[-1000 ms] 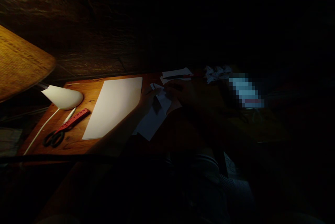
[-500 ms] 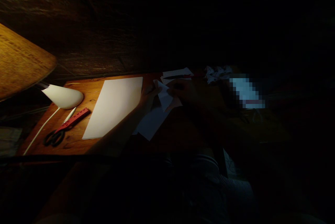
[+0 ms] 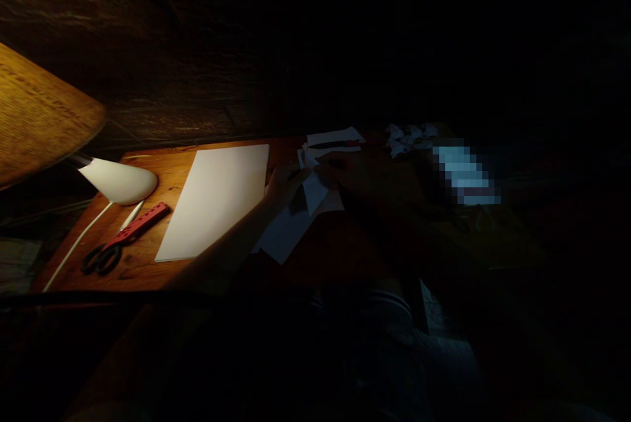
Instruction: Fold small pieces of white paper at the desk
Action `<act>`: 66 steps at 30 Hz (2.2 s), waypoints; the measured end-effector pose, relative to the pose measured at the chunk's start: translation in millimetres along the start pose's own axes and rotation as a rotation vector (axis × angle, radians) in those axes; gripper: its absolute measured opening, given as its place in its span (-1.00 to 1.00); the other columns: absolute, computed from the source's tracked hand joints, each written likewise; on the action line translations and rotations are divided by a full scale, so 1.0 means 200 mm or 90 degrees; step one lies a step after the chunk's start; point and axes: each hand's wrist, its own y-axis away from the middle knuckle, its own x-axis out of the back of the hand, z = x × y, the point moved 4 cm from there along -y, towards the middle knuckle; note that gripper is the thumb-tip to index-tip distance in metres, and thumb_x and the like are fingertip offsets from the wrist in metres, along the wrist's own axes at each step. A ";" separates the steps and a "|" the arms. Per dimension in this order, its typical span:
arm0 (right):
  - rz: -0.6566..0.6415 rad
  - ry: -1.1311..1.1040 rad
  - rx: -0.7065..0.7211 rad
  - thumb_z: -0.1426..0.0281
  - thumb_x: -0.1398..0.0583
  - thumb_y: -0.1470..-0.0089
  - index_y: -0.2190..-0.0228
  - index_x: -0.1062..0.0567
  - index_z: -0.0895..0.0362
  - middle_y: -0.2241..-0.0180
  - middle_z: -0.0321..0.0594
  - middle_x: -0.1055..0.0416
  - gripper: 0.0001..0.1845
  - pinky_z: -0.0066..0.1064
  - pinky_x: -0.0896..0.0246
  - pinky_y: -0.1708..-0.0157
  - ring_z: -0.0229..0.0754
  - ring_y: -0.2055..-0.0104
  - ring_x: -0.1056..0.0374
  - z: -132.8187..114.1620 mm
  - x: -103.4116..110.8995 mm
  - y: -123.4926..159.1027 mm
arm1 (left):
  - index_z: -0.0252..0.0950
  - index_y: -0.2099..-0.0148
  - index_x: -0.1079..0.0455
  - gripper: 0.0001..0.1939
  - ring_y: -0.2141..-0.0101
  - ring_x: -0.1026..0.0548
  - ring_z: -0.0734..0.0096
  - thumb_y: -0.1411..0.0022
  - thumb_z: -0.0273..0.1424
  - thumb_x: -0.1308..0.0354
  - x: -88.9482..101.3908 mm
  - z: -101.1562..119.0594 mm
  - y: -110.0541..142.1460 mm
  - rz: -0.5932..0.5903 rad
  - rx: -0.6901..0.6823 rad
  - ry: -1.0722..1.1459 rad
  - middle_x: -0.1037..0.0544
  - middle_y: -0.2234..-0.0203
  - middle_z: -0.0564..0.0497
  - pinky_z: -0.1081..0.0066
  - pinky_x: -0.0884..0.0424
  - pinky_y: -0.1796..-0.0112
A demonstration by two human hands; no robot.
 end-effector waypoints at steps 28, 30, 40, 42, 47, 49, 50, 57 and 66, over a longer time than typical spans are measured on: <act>0.018 -0.024 -0.037 0.15 -0.44 0.09 0.41 -0.47 0.12 0.41 -0.29 -0.43 -0.63 -0.39 -0.28 0.33 -0.24 0.36 -0.33 -0.02 0.02 0.01 | -0.26 0.42 -0.39 -0.76 0.42 -0.36 0.43 -0.16 -0.24 -0.29 0.00 0.00 0.00 -0.014 0.006 0.001 -0.41 0.52 0.08 0.46 -0.25 0.43; 0.030 -0.019 -0.030 0.15 -0.45 0.11 0.43 -0.46 0.13 0.40 -0.29 -0.43 -0.62 -0.39 -0.28 0.32 -0.24 0.35 -0.34 -0.02 0.02 0.00 | -0.27 0.46 -0.37 -0.70 0.42 -0.35 0.42 -0.18 -0.20 -0.29 0.00 0.00 0.00 -0.007 0.016 -0.015 -0.38 0.54 0.08 0.46 -0.23 0.45; 0.002 -0.055 -0.051 0.19 -0.44 0.14 0.39 -0.49 0.11 0.39 -0.30 -0.45 -0.65 -0.40 -0.27 0.33 -0.25 0.35 -0.32 -0.03 0.01 0.01 | -0.29 0.41 -0.47 -0.72 0.40 -0.40 0.39 -0.21 -0.19 -0.24 0.00 -0.02 0.00 -0.025 -0.008 -0.062 -0.46 0.51 0.05 0.43 -0.27 0.39; 0.000 -0.043 -0.054 0.16 -0.42 0.10 0.40 -0.50 0.11 0.39 -0.29 -0.44 -0.66 -0.41 -0.23 0.35 -0.24 0.35 -0.31 -0.02 0.01 0.01 | -0.29 0.42 -0.47 -0.72 0.41 -0.38 0.40 -0.22 -0.20 -0.21 -0.01 0.00 0.01 -0.055 -0.033 -0.095 -0.44 0.52 0.06 0.43 -0.25 0.39; 0.012 0.017 -0.065 0.07 -0.38 0.01 0.44 -0.51 0.13 0.44 -0.29 -0.40 -0.62 -0.41 -0.13 0.41 -0.24 0.38 -0.24 0.00 0.01 0.01 | -0.28 0.46 -0.44 -0.72 0.45 -0.36 0.42 -0.21 -0.22 -0.20 -0.04 0.04 0.03 -0.106 -0.063 -0.156 -0.42 0.56 0.09 0.43 -0.21 0.41; 0.020 0.022 -0.063 0.05 -0.38 0.00 0.45 -0.51 0.13 0.45 -0.30 -0.38 -0.60 -0.41 -0.11 0.41 -0.25 0.39 -0.23 0.01 0.02 0.00 | -0.28 0.47 -0.44 -0.70 0.46 -0.35 0.43 -0.22 -0.20 -0.18 -0.04 0.05 0.03 -0.104 -0.057 -0.153 -0.39 0.58 0.09 0.43 -0.19 0.43; 0.021 0.021 -0.062 0.04 -0.38 0.01 0.46 -0.51 0.13 0.46 -0.30 -0.37 -0.59 -0.41 -0.11 0.42 -0.25 0.40 -0.22 0.01 0.02 0.00 | -0.28 0.47 -0.44 -0.70 0.47 -0.34 0.43 -0.22 -0.20 -0.18 -0.04 0.05 0.04 -0.104 -0.054 -0.147 -0.39 0.59 0.09 0.43 -0.19 0.43; 0.021 0.036 -0.037 0.03 -0.39 0.05 0.48 -0.48 0.12 0.45 -0.29 -0.38 -0.58 -0.41 -0.13 0.39 -0.24 0.38 -0.24 0.00 0.02 0.00 | -0.25 0.49 -0.39 -0.72 0.48 -0.30 0.43 -0.16 -0.19 -0.17 -0.04 0.07 0.04 -0.113 -0.052 -0.137 -0.36 0.59 0.09 0.42 -0.19 0.42; 0.031 0.039 -0.013 0.10 -0.40 0.03 0.47 -0.52 0.11 0.44 -0.28 -0.46 -0.65 -0.41 -0.19 0.38 -0.23 0.37 -0.28 0.00 0.02 0.00 | -0.25 0.51 -0.39 -0.69 0.53 -0.23 0.48 -0.17 -0.17 -0.21 -0.04 0.06 0.04 -0.088 -0.059 -0.192 -0.31 0.63 0.13 0.42 -0.10 0.48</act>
